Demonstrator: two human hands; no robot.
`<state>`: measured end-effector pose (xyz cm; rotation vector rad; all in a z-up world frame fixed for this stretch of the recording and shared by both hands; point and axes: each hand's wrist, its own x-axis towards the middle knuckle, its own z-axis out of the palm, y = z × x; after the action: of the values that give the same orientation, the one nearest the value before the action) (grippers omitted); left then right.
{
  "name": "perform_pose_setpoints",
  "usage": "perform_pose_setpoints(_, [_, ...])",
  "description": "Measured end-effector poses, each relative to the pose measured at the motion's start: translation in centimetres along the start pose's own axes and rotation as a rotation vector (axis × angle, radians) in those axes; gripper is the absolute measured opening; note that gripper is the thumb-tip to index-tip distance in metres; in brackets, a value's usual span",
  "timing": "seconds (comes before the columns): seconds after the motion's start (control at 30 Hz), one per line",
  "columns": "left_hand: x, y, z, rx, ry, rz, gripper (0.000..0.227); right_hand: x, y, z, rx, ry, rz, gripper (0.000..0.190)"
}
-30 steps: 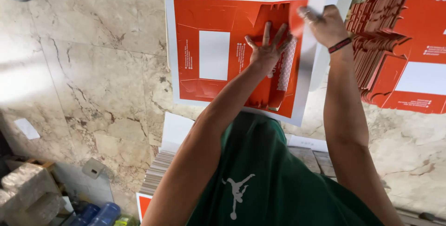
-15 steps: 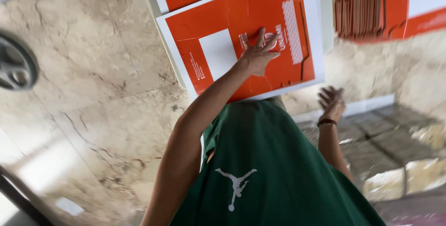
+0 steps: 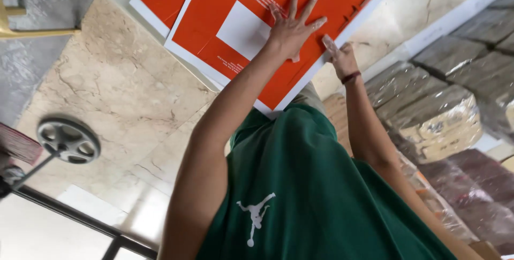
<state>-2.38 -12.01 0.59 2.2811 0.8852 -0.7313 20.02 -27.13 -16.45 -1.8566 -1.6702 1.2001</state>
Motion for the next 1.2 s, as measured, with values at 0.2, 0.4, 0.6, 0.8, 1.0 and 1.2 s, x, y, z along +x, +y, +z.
perform_pose_setpoints(0.2, [2.6,3.0,0.6,0.107,-0.030,-0.174,0.136,1.0,-6.2,-2.2,0.640,-0.044,0.499,0.071])
perform_pose_setpoints(0.4, [2.4,3.2,1.2,0.059,-0.015,-0.212,0.131,-0.7,-8.7,-2.7,0.488,0.029,0.216,0.055])
perform_pose_setpoints(0.6, [2.2,0.0,-1.3,-0.131,-0.086,-0.091,0.106,1.6,-9.6,-3.3,0.677,0.035,0.537,0.078])
perform_pose_setpoints(0.8, [3.9,0.6,0.9,-0.112,0.073,-0.298,0.116,1.8,-12.2,-3.8,0.800,0.059,0.574,0.046])
perform_pose_setpoints(1.0, [5.2,-0.1,1.0,-0.116,0.059,-0.344,0.117,1.8,-10.5,-1.9,0.171,0.269,-0.003,0.075])
perform_pose_setpoints(1.2, [4.0,-0.2,0.1,-0.115,0.050,-0.329,0.105,1.2,-7.8,-2.0,0.187,0.162,0.000,0.039])
